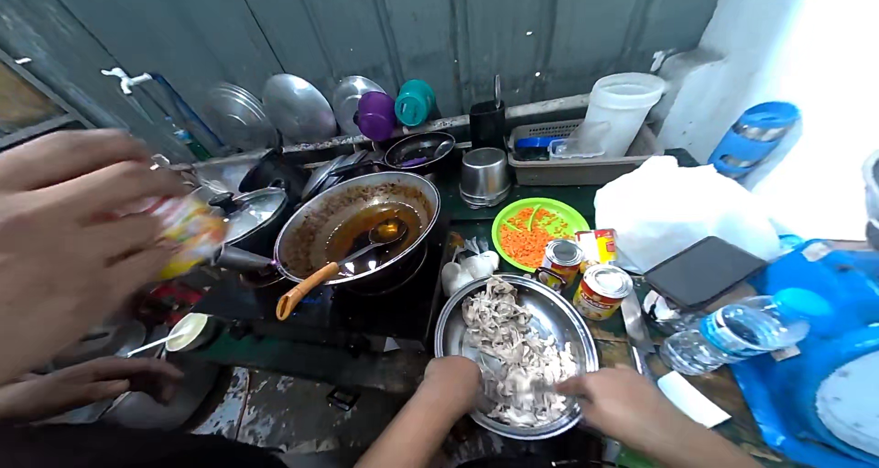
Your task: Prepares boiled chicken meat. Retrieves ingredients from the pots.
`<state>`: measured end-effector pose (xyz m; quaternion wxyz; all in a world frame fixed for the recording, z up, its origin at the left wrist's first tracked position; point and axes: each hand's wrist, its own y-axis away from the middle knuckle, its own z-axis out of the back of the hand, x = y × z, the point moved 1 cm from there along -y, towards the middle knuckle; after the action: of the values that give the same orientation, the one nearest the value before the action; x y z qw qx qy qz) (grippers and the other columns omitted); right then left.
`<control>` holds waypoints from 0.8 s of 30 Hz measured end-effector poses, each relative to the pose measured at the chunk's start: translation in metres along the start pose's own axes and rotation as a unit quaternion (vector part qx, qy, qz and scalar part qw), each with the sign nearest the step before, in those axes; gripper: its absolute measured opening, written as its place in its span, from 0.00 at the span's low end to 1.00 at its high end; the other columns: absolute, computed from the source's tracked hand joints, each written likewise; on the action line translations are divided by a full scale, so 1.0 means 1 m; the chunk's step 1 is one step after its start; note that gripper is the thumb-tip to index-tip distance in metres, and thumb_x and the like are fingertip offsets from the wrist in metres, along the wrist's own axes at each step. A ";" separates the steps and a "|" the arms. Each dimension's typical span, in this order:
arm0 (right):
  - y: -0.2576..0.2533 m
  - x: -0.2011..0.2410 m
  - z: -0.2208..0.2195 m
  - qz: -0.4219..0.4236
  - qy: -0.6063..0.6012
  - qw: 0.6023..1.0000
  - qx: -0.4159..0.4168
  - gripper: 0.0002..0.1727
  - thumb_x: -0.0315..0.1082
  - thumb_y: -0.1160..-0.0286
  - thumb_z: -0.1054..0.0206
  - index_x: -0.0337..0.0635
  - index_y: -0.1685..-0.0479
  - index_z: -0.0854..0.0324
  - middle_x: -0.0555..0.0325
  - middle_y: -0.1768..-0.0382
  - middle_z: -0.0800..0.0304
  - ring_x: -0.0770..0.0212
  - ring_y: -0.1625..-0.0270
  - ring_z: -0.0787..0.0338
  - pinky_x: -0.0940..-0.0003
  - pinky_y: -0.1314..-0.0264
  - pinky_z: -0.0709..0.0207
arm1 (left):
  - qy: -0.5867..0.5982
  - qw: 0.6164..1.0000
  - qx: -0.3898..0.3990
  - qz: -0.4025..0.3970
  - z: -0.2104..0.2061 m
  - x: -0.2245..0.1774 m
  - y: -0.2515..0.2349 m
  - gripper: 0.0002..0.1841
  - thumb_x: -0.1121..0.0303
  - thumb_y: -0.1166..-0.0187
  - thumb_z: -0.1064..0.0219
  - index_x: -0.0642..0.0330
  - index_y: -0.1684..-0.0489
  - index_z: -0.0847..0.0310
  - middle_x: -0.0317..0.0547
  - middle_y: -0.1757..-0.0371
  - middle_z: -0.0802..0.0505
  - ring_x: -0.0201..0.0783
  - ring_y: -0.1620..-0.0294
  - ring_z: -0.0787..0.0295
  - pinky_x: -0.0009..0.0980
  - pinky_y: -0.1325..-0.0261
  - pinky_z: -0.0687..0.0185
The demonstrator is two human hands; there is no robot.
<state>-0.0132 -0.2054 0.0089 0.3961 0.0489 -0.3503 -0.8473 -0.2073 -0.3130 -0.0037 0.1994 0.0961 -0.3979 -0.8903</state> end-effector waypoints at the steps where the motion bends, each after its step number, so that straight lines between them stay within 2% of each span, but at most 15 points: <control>1: -0.002 -0.006 0.008 -0.022 -0.010 0.999 -0.023 0.25 0.38 0.13 0.46 0.67 0.20 0.20 0.42 0.35 0.09 0.35 0.29 0.14 0.30 0.21 0.35 | 0.015 1.000 -0.007 -0.017 0.004 0.001 -0.001 0.18 0.55 0.13 0.42 0.51 0.36 0.12 0.57 0.33 0.09 0.63 0.30 0.14 0.73 0.35 0.23; 3: -0.013 -0.011 0.010 -0.061 0.004 0.997 -0.055 0.28 0.36 0.14 0.46 0.68 0.17 0.23 0.42 0.36 0.08 0.36 0.30 0.13 0.33 0.21 0.35 | 0.049 0.997 -0.031 -0.046 0.011 -0.003 -0.005 0.19 0.55 0.12 0.43 0.53 0.36 0.12 0.57 0.34 0.09 0.61 0.30 0.14 0.72 0.33 0.24; 6: -0.019 0.002 -0.008 -0.058 0.035 0.997 -0.027 0.29 0.34 0.16 0.46 0.64 0.15 0.26 0.40 0.38 0.08 0.36 0.31 0.13 0.34 0.19 0.36 | 0.052 0.996 -0.067 -0.034 0.021 -0.030 -0.019 0.19 0.58 0.11 0.44 0.54 0.31 0.15 0.59 0.31 0.11 0.63 0.29 0.15 0.71 0.33 0.23; 8: -0.015 0.009 -0.021 -0.041 0.047 0.998 -0.006 0.29 0.35 0.15 0.46 0.66 0.15 0.26 0.42 0.39 0.07 0.38 0.32 0.12 0.36 0.19 0.36 | 0.038 0.997 -0.057 -0.020 0.020 -0.044 -0.029 0.18 0.62 0.14 0.40 0.57 0.31 0.16 0.62 0.29 0.12 0.66 0.28 0.16 0.72 0.34 0.23; 10: -0.012 0.001 -0.021 -0.044 0.035 0.998 -0.003 0.28 0.37 0.15 0.45 0.70 0.17 0.24 0.44 0.37 0.07 0.40 0.30 0.12 0.36 0.20 0.36 | 0.021 0.999 -0.040 -0.026 0.020 -0.050 -0.035 0.18 0.62 0.15 0.38 0.56 0.32 0.15 0.63 0.29 0.13 0.67 0.28 0.17 0.73 0.34 0.24; 13: -0.011 -0.013 -0.004 -0.074 0.026 0.997 -0.020 0.26 0.37 0.16 0.44 0.68 0.20 0.21 0.43 0.37 0.08 0.38 0.30 0.13 0.34 0.20 0.36 | -0.011 0.999 -0.017 -0.041 0.022 -0.046 -0.026 0.17 0.63 0.17 0.37 0.56 0.34 0.13 0.64 0.31 0.12 0.68 0.29 0.17 0.74 0.35 0.25; 16: -0.001 -0.015 0.016 -0.076 0.034 0.996 -0.019 0.27 0.38 0.15 0.47 0.72 0.19 0.22 0.47 0.34 0.08 0.41 0.28 0.14 0.33 0.19 0.37 | -0.007 0.999 -0.012 -0.052 0.022 -0.033 -0.021 0.17 0.60 0.15 0.39 0.54 0.34 0.13 0.62 0.32 0.11 0.67 0.29 0.16 0.74 0.35 0.25; 18: 0.005 -0.017 0.019 -0.084 0.063 0.994 -0.016 0.25 0.39 0.13 0.48 0.66 0.20 0.20 0.47 0.35 0.08 0.41 0.29 0.13 0.34 0.20 0.36 | 0.019 0.996 -0.021 -0.082 0.017 -0.030 -0.027 0.19 0.56 0.13 0.41 0.50 0.31 0.13 0.59 0.32 0.10 0.65 0.29 0.15 0.73 0.34 0.24; 21: 0.000 -0.010 0.004 -0.066 0.099 0.993 0.018 0.22 0.36 0.15 0.45 0.55 0.25 0.17 0.41 0.38 0.08 0.37 0.32 0.12 0.32 0.23 0.34 | 0.028 0.994 -0.015 -0.104 -0.001 -0.041 -0.031 0.18 0.56 0.14 0.39 0.54 0.37 0.12 0.61 0.35 0.09 0.66 0.31 0.14 0.75 0.36 0.24; 24: 0.000 -0.014 0.007 -0.048 0.078 0.995 0.038 0.24 0.38 0.16 0.43 0.62 0.23 0.18 0.44 0.34 0.09 0.38 0.28 0.15 0.32 0.22 0.35 | 0.003 0.998 -0.008 -0.060 0.001 -0.039 -0.028 0.18 0.56 0.16 0.38 0.55 0.38 0.11 0.62 0.33 0.10 0.67 0.31 0.15 0.74 0.36 0.24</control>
<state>-0.0059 -0.1916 0.0108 0.3786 0.1465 -0.3481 -0.8450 -0.1801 -0.2790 -0.0237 0.1477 0.1209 -0.3839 -0.9034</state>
